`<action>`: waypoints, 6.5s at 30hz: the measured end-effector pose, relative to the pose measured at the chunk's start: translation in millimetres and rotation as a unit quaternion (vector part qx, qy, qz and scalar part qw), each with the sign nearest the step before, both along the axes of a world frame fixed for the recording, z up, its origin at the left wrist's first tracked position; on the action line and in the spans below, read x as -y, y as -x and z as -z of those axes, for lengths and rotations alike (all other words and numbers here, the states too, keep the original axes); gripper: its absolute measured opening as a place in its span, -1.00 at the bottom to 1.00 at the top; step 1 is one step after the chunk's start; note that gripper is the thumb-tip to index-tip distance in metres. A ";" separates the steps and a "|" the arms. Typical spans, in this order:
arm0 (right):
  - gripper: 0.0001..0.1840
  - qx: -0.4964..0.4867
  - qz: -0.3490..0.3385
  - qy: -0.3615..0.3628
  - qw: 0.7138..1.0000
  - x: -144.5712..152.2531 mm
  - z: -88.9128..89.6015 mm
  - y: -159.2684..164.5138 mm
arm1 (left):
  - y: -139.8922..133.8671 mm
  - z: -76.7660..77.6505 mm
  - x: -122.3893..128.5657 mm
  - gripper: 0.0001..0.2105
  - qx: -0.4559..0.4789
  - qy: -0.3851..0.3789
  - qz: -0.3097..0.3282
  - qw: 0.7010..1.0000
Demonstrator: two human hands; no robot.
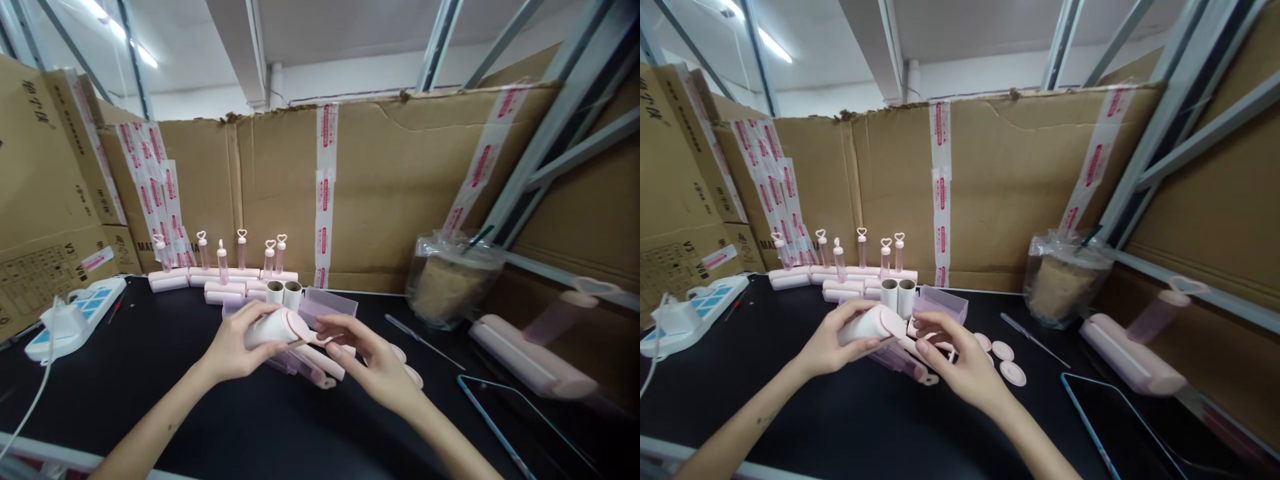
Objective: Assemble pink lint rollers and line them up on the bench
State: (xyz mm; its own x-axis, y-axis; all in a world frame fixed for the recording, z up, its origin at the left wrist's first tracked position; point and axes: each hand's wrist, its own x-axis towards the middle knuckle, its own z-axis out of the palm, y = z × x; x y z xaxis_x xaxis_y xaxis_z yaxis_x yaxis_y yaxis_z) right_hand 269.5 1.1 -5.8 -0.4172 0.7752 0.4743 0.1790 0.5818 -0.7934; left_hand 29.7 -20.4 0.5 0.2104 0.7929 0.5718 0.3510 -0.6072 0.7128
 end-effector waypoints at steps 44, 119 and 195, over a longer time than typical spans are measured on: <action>-0.87 0.063 -0.088 0.167 0.980 -13.8 34.2 21.7 | -30.1 42.9 -11.5 -0.66 0.046 0.397 0.185 0.898; -0.65 0.101 0.036 0.020 0.994 -0.5 22.5 18.4 | -4.3 45.6 -11.0 -0.55 -0.245 -0.091 -0.053 0.964; -0.56 -0.073 0.010 0.203 0.976 -7.6 13.1 19.3 | -19.3 35.7 -11.2 -0.64 0.391 0.195 0.072 0.897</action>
State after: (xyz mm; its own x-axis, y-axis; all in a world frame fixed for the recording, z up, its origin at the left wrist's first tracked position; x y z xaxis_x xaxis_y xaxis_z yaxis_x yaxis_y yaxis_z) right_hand 250.2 8.7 -18.9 -0.3509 0.9189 0.1802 0.0543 0.2120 -0.9758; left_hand 49.1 -9.1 -35.2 -0.0176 0.9615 0.2743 -0.4108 -0.2570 0.8748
